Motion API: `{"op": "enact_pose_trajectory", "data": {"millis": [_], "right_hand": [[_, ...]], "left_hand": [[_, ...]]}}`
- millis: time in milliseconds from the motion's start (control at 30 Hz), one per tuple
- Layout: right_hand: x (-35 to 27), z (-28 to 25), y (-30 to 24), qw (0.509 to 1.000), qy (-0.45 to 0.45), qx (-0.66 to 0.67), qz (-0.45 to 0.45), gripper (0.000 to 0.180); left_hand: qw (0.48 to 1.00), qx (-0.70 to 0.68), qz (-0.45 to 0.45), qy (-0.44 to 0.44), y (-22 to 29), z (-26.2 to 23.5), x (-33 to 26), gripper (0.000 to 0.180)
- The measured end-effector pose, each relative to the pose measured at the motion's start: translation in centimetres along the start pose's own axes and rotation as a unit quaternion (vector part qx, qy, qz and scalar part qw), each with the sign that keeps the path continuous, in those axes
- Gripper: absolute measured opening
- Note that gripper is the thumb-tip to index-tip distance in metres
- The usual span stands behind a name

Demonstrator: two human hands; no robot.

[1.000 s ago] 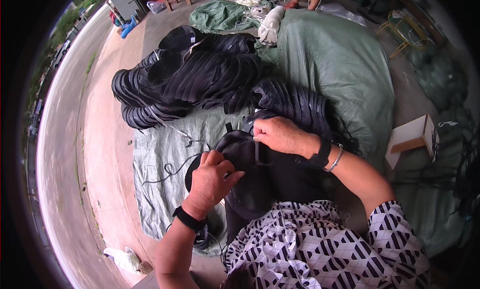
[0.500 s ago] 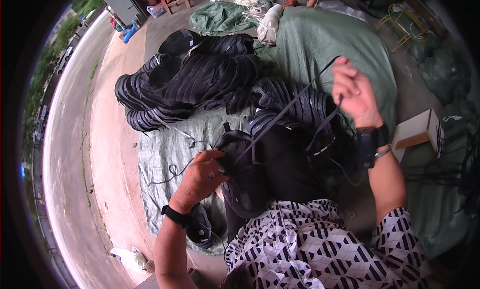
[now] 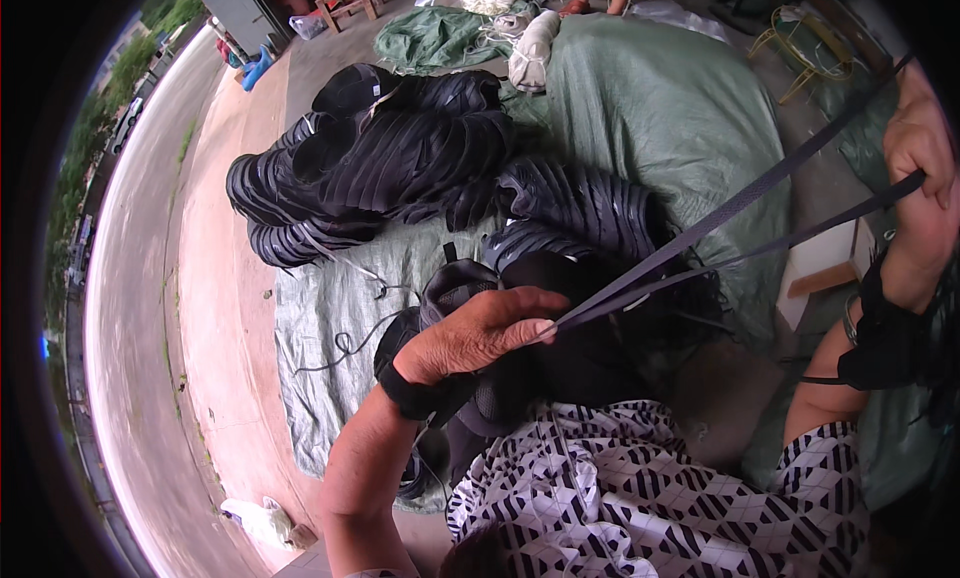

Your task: The recorder is threading laces or cords through black shoe components while sitting among large piles of materials.

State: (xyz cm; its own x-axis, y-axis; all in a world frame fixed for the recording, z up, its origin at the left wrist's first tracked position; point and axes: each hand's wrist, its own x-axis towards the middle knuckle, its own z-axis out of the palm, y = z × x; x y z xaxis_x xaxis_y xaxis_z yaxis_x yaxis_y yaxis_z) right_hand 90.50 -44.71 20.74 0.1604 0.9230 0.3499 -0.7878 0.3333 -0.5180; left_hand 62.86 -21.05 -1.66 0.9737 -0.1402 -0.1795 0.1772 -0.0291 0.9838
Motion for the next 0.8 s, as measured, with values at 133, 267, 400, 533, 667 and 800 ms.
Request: {"op": "enact_pose_trajectory", "data": {"millis": [133,267,400,533,667,800], "right_hand": [[-3.1,-1.2,1.2,0.998,0.022,-0.027,-0.051,0.018],[-3.6,-6.0,4.0,0.972,0.113,-0.171,-0.117,0.020],[-3.5,-8.2,6.4,0.813,0.467,-0.198,-0.286,0.019],[-11.3,-16.7,3.1,0.924,0.264,0.102,-0.257,0.023],[-11.3,-19.8,6.1,0.728,0.505,-0.457,-0.083,0.034],[-13.4,-22.7,9.7,0.461,0.401,-0.781,0.124,0.033]], "left_hand": [[0.975,-0.112,-0.037,0.189,1.5,-1.2,-3.3,0.033],[0.935,-0.192,-0.023,0.298,0.2,-2.9,-8.4,0.026],[0.919,-0.230,0.090,0.308,-0.3,-4.4,-13.1,0.025],[0.793,-0.323,0.157,0.492,-2.5,-7.4,-15.6,0.022],[0.711,-0.351,0.140,0.592,-7.3,-7.9,-22.7,0.019],[0.549,-0.416,0.105,0.717,-10.9,-11.9,-24.1,0.020]]}}
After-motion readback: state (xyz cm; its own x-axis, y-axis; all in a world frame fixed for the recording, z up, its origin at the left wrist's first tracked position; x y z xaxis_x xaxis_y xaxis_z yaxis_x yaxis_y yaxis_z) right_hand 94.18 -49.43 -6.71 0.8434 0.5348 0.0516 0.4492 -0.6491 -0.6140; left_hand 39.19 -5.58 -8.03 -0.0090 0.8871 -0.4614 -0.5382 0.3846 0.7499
